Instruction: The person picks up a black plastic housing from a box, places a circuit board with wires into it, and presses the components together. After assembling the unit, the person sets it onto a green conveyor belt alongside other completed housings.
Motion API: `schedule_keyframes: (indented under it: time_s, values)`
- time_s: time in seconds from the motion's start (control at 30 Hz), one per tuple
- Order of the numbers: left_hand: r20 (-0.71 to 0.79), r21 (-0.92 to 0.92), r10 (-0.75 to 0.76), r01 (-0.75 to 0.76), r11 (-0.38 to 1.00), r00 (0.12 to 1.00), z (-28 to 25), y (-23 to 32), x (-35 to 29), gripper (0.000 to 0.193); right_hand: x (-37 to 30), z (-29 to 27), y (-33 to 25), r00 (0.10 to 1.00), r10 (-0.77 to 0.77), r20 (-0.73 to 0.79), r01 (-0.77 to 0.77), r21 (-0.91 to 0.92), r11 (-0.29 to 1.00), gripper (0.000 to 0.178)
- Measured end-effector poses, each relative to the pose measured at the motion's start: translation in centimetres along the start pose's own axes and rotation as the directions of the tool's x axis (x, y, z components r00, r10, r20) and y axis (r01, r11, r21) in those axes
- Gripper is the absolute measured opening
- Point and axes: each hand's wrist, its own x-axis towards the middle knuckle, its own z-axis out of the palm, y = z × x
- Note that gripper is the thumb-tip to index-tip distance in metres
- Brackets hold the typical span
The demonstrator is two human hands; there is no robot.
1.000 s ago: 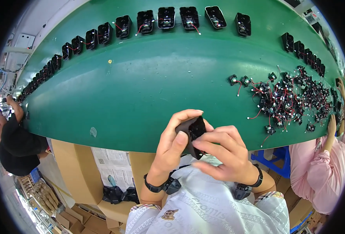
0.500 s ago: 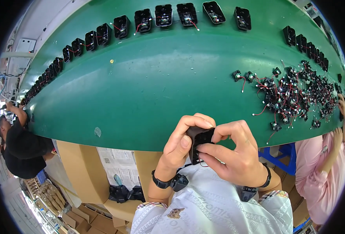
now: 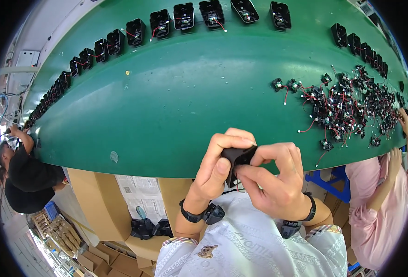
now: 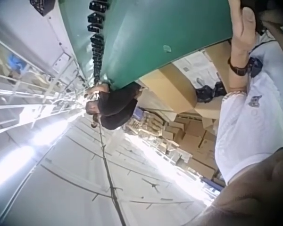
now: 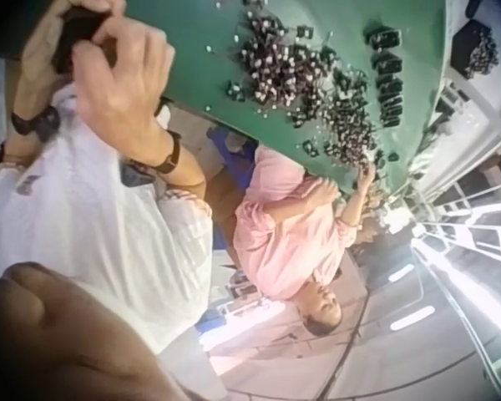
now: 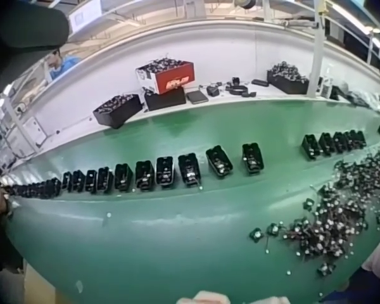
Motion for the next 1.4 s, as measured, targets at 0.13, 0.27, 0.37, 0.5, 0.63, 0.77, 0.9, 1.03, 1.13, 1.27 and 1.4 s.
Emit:
schedule_keyframes:
  time_s: [0.13, 0.27, 0.37, 0.5, 0.63, 0.77, 0.9, 1.03, 1.13, 1.27, 1.4]
  values:
    - [-0.261, 0.038, -0.191, 0.208, 0.977, 0.946, 0.9, 0.8, 0.9, 0.036, -0.1, 0.9, 1.9, 0.999, 0.034, 0.019, -0.035, 0.072, 0.997, 0.030]
    - [-0.361, -0.115, -0.277, 0.252, 0.961, 0.891, 0.2, 0.2, 1.4, 0.023, 0.2, -1.2, 3.2, 0.941, 0.144, 0.308, -0.255, 0.360, 0.898, 0.034]
    - [-0.447, -0.094, -0.237, 0.218, 0.971, 0.862, 1.0, -0.1, 1.9, 0.016, -0.1, -1.4, 2.8, 0.903, 0.134, 0.407, -0.358, 0.545, 0.758, 0.050]
    - [-0.452, 0.020, -0.130, 0.155, 0.988, 0.882, 2.0, -0.1, 2.4, 0.022, -1.7, 0.3, 3.2, 0.970, 0.148, 0.193, -0.210, 0.357, 0.910, 0.044]
    - [-0.470, 0.058, -0.108, 0.153, 0.986, 0.876, 1.6, 0.2, 2.7, 0.018, -1.7, 0.3, 3.8, 0.872, 0.343, 0.349, -0.488, 0.679, 0.548, 0.031]
    - [-0.411, 0.356, -0.028, 0.189, 0.915, 0.911, 1.2, 0.5, 2.5, 0.017, -1.4, 0.1, 4.0, 0.732, 0.376, 0.568, -0.632, 0.773, 0.062, 0.032]
    - [-0.373, 0.619, 0.065, 0.196, 0.761, 0.925, 1.2, 1.1, 2.4, 0.032, -1.5, 0.0, 4.1, 0.656, 0.374, 0.655, -0.687, 0.724, -0.061, 0.035]
    - [-0.309, 0.668, 0.023, 0.200, 0.716, 0.951, 0.9, 1.8, 2.6, 0.029, -1.9, -0.5, 4.0, 0.567, 0.300, 0.767, -0.699, 0.640, -0.319, 0.039]
    - [-0.236, 0.632, -0.007, 0.159, 0.759, 0.972, 0.3, 2.2, 2.5, 0.027, -1.7, -0.9, 4.3, 0.568, 0.226, 0.791, -0.651, 0.601, -0.464, 0.037]
    - [-0.144, 0.475, 0.074, 0.003, 0.880, 0.987, 0.1, 0.7, 1.8, 0.020, -1.6, -1.0, 4.1, 0.792, 0.242, 0.561, -0.600, 0.787, 0.142, 0.020]
    - [-0.132, 0.332, 0.045, 0.001, 0.943, 0.990, -0.2, 0.2, 1.9, 0.020, -1.0, -0.9, 3.8, 0.845, 0.274, 0.460, -0.535, 0.720, 0.442, 0.020]
